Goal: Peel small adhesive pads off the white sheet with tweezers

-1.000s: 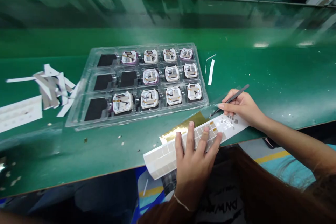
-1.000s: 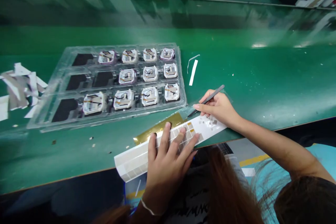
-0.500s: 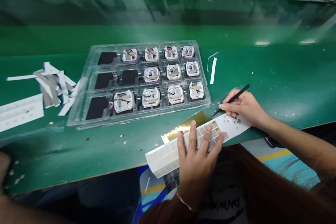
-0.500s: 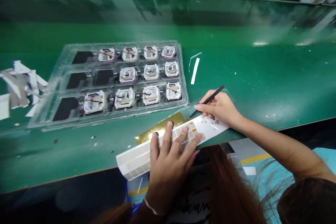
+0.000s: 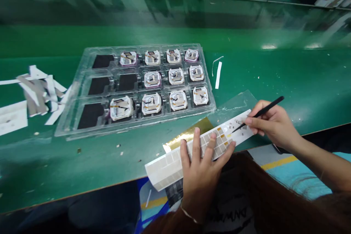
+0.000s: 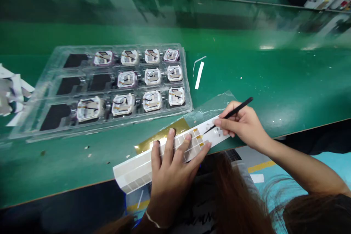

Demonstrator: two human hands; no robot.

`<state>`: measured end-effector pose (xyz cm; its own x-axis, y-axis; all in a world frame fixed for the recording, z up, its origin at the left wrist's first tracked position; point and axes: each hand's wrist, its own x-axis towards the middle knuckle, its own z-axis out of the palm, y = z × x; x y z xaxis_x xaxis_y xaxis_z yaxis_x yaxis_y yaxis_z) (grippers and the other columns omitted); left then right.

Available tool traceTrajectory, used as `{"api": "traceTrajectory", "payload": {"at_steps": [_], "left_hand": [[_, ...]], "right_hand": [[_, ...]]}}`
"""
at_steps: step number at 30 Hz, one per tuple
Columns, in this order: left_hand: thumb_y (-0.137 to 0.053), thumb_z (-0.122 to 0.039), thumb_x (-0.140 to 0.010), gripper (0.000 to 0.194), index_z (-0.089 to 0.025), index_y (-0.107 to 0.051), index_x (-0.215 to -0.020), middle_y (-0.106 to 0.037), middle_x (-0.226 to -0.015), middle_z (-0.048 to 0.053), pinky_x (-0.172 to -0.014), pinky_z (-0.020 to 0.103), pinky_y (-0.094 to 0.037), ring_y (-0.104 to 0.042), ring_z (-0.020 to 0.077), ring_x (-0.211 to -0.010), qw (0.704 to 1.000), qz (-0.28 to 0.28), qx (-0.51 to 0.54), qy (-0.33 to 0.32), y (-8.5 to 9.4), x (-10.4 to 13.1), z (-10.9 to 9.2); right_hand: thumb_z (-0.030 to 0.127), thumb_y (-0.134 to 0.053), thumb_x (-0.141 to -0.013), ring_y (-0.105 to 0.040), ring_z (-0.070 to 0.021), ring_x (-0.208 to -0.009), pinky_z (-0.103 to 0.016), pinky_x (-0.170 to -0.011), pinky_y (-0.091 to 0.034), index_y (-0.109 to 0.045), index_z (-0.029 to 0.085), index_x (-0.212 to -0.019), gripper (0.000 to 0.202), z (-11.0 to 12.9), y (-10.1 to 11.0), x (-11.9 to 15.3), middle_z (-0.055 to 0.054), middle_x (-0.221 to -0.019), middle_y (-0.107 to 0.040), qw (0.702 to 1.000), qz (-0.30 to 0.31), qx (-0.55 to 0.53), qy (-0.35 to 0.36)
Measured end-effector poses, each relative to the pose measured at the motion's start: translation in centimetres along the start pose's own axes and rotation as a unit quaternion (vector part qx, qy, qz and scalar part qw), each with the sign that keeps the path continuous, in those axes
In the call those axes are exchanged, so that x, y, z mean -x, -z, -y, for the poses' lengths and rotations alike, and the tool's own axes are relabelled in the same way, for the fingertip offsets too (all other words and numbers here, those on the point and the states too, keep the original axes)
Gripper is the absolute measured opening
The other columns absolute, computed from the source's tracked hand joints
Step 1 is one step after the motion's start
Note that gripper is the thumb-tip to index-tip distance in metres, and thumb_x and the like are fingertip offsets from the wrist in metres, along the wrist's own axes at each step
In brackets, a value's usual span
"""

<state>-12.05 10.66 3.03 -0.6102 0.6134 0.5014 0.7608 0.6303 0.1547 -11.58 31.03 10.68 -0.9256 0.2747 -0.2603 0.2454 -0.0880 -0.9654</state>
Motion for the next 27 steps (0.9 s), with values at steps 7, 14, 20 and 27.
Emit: {"api": "traceTrajectory", "payload": {"at_steps": [7, 14, 20, 27], "left_hand": [[-0.063, -0.029, -0.08, 0.047, -0.048, -0.051, -0.12, -0.055, -0.121, 0.006, -0.099, 0.065, -0.029, -0.032, 0.0407, -0.13, 1.0, 0.004, -0.01, -0.003, 0.2, 0.0, 0.0], [-0.065, -0.032, -0.079, 0.052, -0.047, -0.046, -0.125, -0.052, -0.124, 0.008, -0.098, 0.066, -0.031, -0.03, 0.0426, -0.131, 0.997, 0.07, -0.033, -0.024, 1.2, -0.3, 0.2], [-0.065, -0.03, -0.078, 0.044, -0.044, -0.052, -0.119, -0.053, -0.121, 0.009, -0.098, 0.066, -0.031, -0.032, 0.0435, -0.13, 0.997, 0.066, -0.03, -0.029, 1.3, -0.4, 0.2], [-0.066, -0.031, -0.077, 0.041, -0.042, -0.055, -0.115, -0.053, -0.12, 0.009, -0.098, 0.066, -0.031, -0.033, 0.0426, -0.129, 0.998, 0.06, -0.021, -0.022, 1.3, -0.4, 0.2]], "right_hand": [[0.026, -0.075, -0.071, -0.047, -0.0058, -0.039, -0.016, -0.035, -0.03, -0.052, 0.017, -0.072, 0.025, -3.1, 0.5, 1.3, 0.005, -0.047, -0.056, 1.0, -0.022, -0.008, -0.007], [0.022, -0.077, -0.068, -0.045, -0.0044, -0.035, -0.014, -0.033, -0.03, -0.053, 0.016, -0.069, 0.025, -2.7, 0.3, 1.3, 0.005, -0.045, -0.056, 1.0, -0.01, -0.004, 0.007], [0.02, -0.077, -0.067, -0.046, -0.0046, -0.036, -0.014, -0.032, -0.031, -0.055, 0.015, -0.069, 0.024, -2.6, 0.2, 1.1, 0.004, -0.045, -0.056, 1.0, -0.004, -0.003, 0.0], [0.015, -0.074, -0.067, -0.045, -0.0032, -0.036, -0.012, -0.032, -0.031, -0.053, 0.015, -0.068, 0.021, -2.4, 0.1, 1.1, 0.005, -0.046, -0.056, 1.0, 0.004, -0.023, 0.004]]}}
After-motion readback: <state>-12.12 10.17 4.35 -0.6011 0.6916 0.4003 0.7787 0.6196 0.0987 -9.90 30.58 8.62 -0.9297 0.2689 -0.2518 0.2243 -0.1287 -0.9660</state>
